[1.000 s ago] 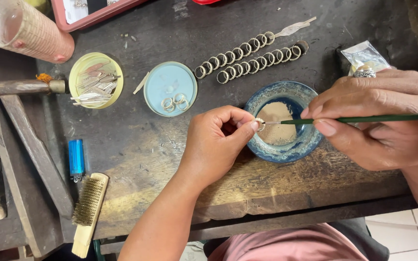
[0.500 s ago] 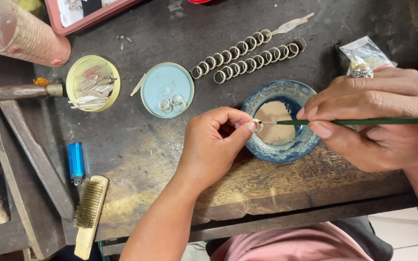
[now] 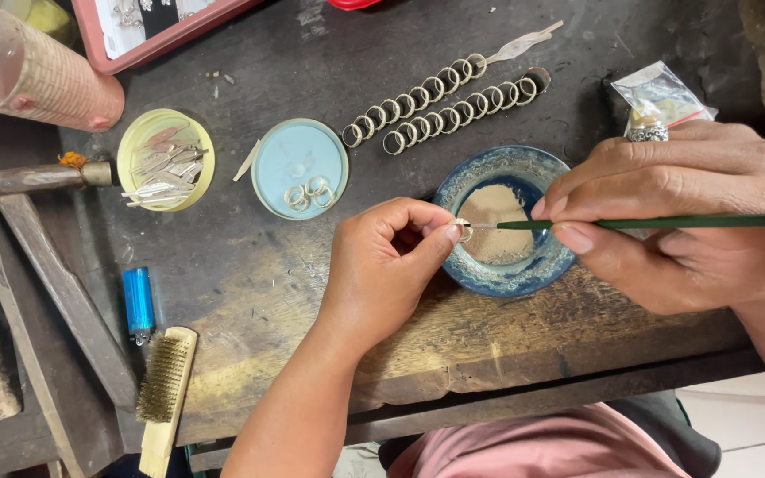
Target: Applying flux to small jewelry rings using a fine brush on a workshop bench
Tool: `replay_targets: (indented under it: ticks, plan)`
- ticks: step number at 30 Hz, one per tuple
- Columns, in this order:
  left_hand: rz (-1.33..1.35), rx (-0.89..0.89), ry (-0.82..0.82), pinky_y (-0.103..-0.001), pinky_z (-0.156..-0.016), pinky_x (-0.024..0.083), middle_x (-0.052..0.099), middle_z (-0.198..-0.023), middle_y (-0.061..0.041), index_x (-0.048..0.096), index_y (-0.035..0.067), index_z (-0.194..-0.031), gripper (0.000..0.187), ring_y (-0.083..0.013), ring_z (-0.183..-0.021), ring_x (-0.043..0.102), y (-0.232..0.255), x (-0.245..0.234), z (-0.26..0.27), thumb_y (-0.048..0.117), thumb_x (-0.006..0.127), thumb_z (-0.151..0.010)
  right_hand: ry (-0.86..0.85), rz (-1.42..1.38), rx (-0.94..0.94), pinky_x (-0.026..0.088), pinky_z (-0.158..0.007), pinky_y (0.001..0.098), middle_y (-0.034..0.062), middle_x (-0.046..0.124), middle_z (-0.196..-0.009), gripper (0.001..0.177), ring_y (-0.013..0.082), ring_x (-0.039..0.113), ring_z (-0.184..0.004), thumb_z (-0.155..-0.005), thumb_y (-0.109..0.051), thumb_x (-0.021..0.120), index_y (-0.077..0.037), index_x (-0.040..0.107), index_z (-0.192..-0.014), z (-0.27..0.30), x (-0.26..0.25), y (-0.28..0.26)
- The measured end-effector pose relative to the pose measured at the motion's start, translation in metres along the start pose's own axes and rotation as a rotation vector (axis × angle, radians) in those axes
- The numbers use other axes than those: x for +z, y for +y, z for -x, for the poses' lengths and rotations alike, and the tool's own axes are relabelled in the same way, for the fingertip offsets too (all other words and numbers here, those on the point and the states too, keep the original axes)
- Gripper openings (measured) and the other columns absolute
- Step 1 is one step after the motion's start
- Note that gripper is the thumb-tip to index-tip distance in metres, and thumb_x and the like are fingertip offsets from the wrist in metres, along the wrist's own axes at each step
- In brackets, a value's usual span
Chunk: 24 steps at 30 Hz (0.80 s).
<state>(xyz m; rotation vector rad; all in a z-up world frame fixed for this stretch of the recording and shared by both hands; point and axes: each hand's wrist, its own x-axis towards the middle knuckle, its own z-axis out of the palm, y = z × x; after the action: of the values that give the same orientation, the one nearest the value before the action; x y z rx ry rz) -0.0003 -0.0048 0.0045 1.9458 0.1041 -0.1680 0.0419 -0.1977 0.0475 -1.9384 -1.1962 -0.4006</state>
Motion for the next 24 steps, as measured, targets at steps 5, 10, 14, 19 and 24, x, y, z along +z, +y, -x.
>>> replay_targets:
  ticks: [5,10,14,19,24]
  plan:
    - [0.014,-0.004,-0.005,-0.017,-0.051,0.041,0.064,-0.064,0.006,0.067,0.013,-0.071,0.003,-0.0002,-0.056,0.05,0.0001,-0.0002,0.0,0.014,0.065,-0.073,0.004,-0.026,0.004,0.038,-0.043,0.0235,0.0111,0.06,-0.062,0.01,0.0204,0.061,-0.054,-0.076,-0.001,0.052,0.005,0.056,-0.069,-0.0034,-0.0006,-0.0026]
    - [0.008,0.01,-0.007,-0.017,-0.051,0.04,0.064,-0.065,0.006,0.067,0.013,-0.071,0.003,-0.0003,-0.056,0.05,-0.0005,-0.0004,-0.0002,0.014,0.065,-0.073,0.007,-0.114,0.029,0.047,-0.048,0.0267,0.0152,0.058,-0.063,0.007,0.0237,0.063,-0.057,-0.076,0.001,0.05,0.008,0.052,-0.073,0.0007,-0.0039,0.0043]
    - [0.012,0.002,-0.012,-0.018,-0.051,0.039,0.064,-0.064,0.006,0.067,0.013,-0.072,0.003,-0.0003,-0.055,0.049,0.0004,-0.0003,0.0,0.014,0.065,-0.073,0.071,-0.138,0.076,0.052,-0.053,0.0296,0.0207,0.056,-0.064,0.004,0.0282,0.065,-0.062,-0.076,0.01,0.052,0.012,0.051,-0.073,-0.0002,-0.0026,0.0028]
    - [0.03,-0.003,-0.007,-0.018,-0.051,0.039,0.064,-0.063,0.006,0.068,0.013,-0.071,0.003,-0.0005,-0.055,0.048,-0.0001,-0.0008,0.0002,0.015,0.065,-0.073,0.121,-0.124,0.035,0.051,-0.05,0.0305,0.0192,0.053,-0.057,0.007,0.0304,0.063,-0.058,-0.074,0.01,0.053,0.015,0.052,-0.069,-0.0018,-0.0004,0.0016]
    - [0.034,0.019,0.006,-0.018,-0.051,0.04,0.064,-0.063,0.006,0.068,0.013,-0.071,0.003,-0.0009,-0.055,0.048,-0.0019,-0.0007,-0.0007,0.014,0.066,-0.072,0.146,-0.129,0.051,0.052,-0.051,0.0299,0.0155,0.055,-0.057,0.007,0.0285,0.064,-0.058,-0.073,0.007,0.055,0.012,0.055,-0.068,-0.0024,-0.0003,0.0009]
